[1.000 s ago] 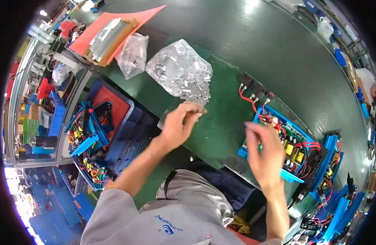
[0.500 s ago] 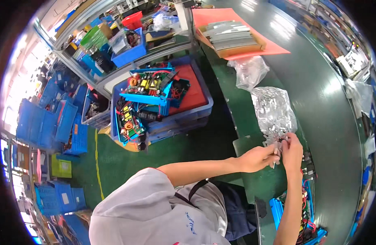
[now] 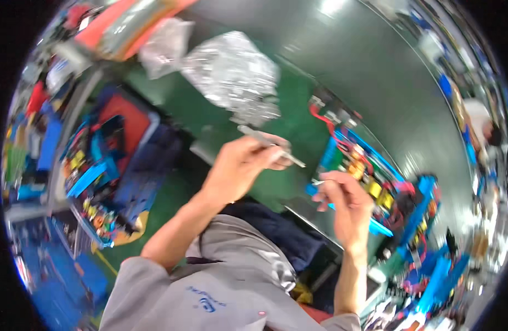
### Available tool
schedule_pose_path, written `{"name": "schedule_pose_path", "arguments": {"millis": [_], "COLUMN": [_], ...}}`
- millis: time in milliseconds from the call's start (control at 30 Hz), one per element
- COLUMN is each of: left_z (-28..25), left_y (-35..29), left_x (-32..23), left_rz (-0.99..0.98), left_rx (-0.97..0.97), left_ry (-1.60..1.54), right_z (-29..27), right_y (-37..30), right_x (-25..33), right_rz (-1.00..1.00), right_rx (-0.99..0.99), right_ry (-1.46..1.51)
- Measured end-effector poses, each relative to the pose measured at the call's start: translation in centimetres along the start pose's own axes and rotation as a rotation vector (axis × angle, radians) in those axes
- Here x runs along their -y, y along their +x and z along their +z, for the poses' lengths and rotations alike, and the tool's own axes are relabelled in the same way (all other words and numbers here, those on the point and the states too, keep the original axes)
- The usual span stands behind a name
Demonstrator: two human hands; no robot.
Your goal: Assembling and screwing components into an electronic housing on a production line.
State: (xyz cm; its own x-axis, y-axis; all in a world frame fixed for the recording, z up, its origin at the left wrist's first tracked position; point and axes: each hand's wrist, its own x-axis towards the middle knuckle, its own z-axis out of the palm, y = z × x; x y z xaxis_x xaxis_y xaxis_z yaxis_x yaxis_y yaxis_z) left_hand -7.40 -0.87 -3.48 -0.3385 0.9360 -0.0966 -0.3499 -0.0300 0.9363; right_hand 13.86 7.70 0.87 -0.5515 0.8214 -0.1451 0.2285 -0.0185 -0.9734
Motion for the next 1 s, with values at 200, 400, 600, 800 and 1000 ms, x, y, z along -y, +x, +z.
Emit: {"name": "schedule_pose_path", "arguments": {"millis": [200, 400, 600, 800, 1000], "left_z": [6.4, 9.5, 11.5, 13.4, 15.3], "left_y": [-0.3, -0.7, -1.0, 0.5, 1.8], "left_x": [-1.2, -0.6, 0.6, 2.2, 5.2], "left_rz": [-0.096, -0.118, -0.046, 0.219, 0.609], "left_rx": [0.138, 0.190, 0.251, 0.308, 0.421], "left_ry": [0.020, 0.147, 0.312, 0.512, 0.772], "right_z": [-3.7, -5.5, -6.5, -11.0, -14.6], "right_y": [-4.3, -6.0, -7.5, -14.8, -14.8], "right_x": [-1.6, -2.5, -4.0, -12.0, -13.0], "right_rz": [0.019, -0.011, -0.055, -0.140, 0.205], "right_rx": [-0.133, -0.203, -0.293, -1.199, -1.114], "right_ry": [0.116, 0.092, -0.006, -0.745, -0.900]}}
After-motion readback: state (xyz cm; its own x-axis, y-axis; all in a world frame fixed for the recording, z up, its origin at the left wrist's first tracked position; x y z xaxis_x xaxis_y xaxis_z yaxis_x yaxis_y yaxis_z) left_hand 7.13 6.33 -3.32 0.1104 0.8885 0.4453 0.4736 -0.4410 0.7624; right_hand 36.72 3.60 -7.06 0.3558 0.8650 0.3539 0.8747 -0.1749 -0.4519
